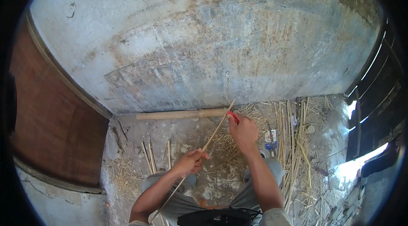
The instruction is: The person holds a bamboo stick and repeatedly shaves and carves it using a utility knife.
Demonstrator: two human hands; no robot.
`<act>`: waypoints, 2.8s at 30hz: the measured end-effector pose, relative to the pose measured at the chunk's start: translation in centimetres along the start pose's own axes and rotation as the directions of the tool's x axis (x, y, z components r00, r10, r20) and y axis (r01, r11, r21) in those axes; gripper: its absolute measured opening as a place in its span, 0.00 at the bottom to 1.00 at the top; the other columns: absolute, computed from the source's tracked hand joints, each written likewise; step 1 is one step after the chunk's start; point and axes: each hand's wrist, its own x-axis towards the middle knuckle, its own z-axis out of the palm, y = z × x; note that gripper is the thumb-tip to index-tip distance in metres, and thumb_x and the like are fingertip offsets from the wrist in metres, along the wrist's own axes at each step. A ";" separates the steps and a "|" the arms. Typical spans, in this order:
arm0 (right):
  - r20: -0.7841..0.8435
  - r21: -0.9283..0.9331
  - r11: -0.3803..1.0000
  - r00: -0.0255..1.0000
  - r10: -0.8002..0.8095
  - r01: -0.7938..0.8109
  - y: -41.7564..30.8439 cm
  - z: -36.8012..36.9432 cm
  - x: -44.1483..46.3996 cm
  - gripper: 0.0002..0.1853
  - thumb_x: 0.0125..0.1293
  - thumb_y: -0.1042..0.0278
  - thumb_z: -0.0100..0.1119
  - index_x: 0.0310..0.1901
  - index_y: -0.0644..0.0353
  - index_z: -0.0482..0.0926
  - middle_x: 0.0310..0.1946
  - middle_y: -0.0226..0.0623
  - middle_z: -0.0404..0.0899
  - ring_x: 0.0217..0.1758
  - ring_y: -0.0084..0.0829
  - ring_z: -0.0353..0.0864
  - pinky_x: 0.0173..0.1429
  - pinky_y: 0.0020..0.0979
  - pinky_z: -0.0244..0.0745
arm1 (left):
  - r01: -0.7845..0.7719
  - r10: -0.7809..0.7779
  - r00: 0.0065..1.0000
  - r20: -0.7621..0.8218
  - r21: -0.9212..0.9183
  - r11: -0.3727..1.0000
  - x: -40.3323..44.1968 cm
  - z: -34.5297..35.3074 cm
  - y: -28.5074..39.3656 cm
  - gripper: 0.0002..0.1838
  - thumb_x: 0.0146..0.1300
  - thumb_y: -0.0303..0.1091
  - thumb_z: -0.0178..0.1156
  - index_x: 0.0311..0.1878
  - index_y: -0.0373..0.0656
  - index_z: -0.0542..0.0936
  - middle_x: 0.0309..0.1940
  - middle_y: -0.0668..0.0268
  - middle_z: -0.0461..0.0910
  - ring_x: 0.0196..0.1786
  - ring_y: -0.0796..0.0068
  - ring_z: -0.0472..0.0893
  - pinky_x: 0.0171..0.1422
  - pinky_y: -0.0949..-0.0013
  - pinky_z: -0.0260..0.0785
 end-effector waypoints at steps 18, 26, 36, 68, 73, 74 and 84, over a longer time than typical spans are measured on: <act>0.029 0.143 0.989 0.999 0.027 -0.031 -0.1 -0.4 -1.0 0.15 0.66 0.52 0.61 0.45 0.52 0.87 0.26 0.49 0.83 0.30 0.50 0.84 0.35 0.43 0.78 | 0.042 -0.046 0.997 -0.063 -0.060 0.997 -0.5 -0.1 0.8 0.22 0.78 0.55 0.38 0.50 0.46 0.70 0.20 0.76 0.59 0.17 0.88 0.56 0.18 0.78 0.46; 0.279 0.246 0.969 0.958 -0.064 -0.007 -1.6 0.3 -1.9 0.14 0.67 0.53 0.61 0.44 0.53 0.87 0.20 0.43 0.78 0.21 0.40 0.78 0.29 0.36 0.72 | -0.087 0.080 0.992 -0.097 -0.067 0.994 -0.4 -0.6 2.1 0.16 0.79 0.48 0.42 0.45 0.46 0.70 0.21 0.73 0.64 0.15 0.86 0.57 0.16 0.77 0.50; 0.338 0.322 0.917 0.876 -0.344 0.236 -2.7 1.2 -4.2 0.14 0.64 0.55 0.65 0.40 0.57 0.87 0.23 0.42 0.81 0.24 0.40 0.82 0.30 0.38 0.75 | -0.070 0.042 0.988 -0.149 -0.187 0.980 0.4 -2.3 2.2 0.17 0.79 0.45 0.44 0.48 0.41 0.74 0.20 0.74 0.65 0.15 0.87 0.58 0.16 0.79 0.50; 0.068 0.167 0.890 0.895 -0.440 0.425 -3.5 2.2 -5.4 0.13 0.59 0.51 0.69 0.35 0.52 0.87 0.21 0.33 0.79 0.20 0.36 0.82 0.21 0.37 0.73 | -0.099 0.054 0.989 -0.140 -0.334 0.938 -0.4 -0.6 2.6 0.14 0.78 0.43 0.44 0.38 0.46 0.71 0.17 0.77 0.60 0.14 0.88 0.56 0.14 0.79 0.46; 0.092 0.136 0.926 0.927 -0.364 0.351 -3.3 1.9 -3.8 0.14 0.59 0.51 0.69 0.34 0.53 0.87 0.20 0.34 0.80 0.21 0.38 0.82 0.23 0.38 0.74 | -0.088 0.039 0.987 -0.156 -0.324 0.942 -0.7 -0.3 2.0 0.13 0.78 0.41 0.44 0.39 0.45 0.71 0.17 0.77 0.61 0.14 0.88 0.56 0.14 0.79 0.46; 0.145 0.089 0.947 0.936 -0.320 0.310 -3.3 1.6 -3.5 0.14 0.59 0.51 0.69 0.34 0.53 0.87 0.20 0.35 0.81 0.22 0.39 0.82 0.23 0.38 0.75 | -0.082 0.032 0.987 -0.160 -0.320 0.944 -0.8 -0.2 1.9 0.13 0.78 0.40 0.43 0.39 0.44 0.71 0.17 0.76 0.60 0.14 0.88 0.55 0.14 0.79 0.46; 0.019 0.112 0.938 0.943 -0.333 0.329 -2.7 2.7 -3.8 0.15 0.59 0.49 0.68 0.34 0.54 0.87 0.23 0.37 0.82 0.23 0.39 0.83 0.25 0.38 0.76 | -0.094 0.051 0.984 -0.172 -0.255 0.962 -0.9 -0.3 2.2 0.15 0.79 0.44 0.43 0.39 0.46 0.71 0.17 0.77 0.61 0.14 0.89 0.56 0.15 0.79 0.45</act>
